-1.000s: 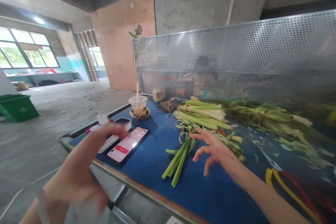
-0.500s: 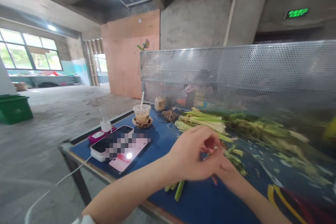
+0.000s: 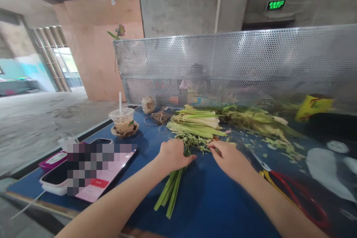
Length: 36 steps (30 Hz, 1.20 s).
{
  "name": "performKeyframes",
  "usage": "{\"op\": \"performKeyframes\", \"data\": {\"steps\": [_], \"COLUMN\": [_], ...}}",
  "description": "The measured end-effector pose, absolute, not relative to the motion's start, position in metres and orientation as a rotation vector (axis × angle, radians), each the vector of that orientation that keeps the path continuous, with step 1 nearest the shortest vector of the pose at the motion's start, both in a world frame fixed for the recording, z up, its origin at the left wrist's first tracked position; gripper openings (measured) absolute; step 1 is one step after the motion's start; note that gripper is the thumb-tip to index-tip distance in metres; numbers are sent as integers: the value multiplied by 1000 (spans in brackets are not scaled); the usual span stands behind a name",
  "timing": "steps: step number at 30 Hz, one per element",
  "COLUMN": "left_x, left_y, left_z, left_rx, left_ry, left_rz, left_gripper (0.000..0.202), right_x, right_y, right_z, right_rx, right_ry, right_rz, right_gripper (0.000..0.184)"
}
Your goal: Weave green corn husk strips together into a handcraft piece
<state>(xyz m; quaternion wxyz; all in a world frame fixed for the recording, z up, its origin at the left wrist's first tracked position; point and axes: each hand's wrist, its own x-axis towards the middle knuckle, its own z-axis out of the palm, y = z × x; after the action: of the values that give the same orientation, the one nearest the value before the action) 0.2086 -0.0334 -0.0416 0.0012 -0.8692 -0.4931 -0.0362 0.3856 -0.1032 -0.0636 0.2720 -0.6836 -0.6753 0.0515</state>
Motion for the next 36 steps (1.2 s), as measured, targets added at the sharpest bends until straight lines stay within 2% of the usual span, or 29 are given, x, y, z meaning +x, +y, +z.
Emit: {"op": "performKeyframes", "data": {"steps": [3,6,13,20,28,34,36], "left_x": [214,215,208,210,211,200,199], "left_y": [-37,-38,-33,-22,-18,-9,-11], "left_z": [-45,-47,-44,-44,-54,-35,-31], "left_rx": [-2735,-2747,-2684,-2791,-2923,-3112,-3288], "left_ry": [-1544,-1566,-1685,-1622,-1583,-1517,-1500], "left_rz": [-75,-45,-72,-164,-280,-451,-596], "left_gripper": [36,32,49,52,15,19,21], "right_x": [381,380,379,379,399,397,390], "right_y": [-104,-104,-105,-102,-105,-105,-105], "right_z": [-66,-67,-70,-72,-56,-52,-54], "right_rx": [-1822,-1807,-1785,-1787,-1850,-1754,-1685], "right_ry": [-1841,-1853,-1891,-1879,-1659,-1562,-1547], "right_rz": [165,185,246,253,217,332,491], "right_gripper": [26,26,26,23,27,26,26]}}
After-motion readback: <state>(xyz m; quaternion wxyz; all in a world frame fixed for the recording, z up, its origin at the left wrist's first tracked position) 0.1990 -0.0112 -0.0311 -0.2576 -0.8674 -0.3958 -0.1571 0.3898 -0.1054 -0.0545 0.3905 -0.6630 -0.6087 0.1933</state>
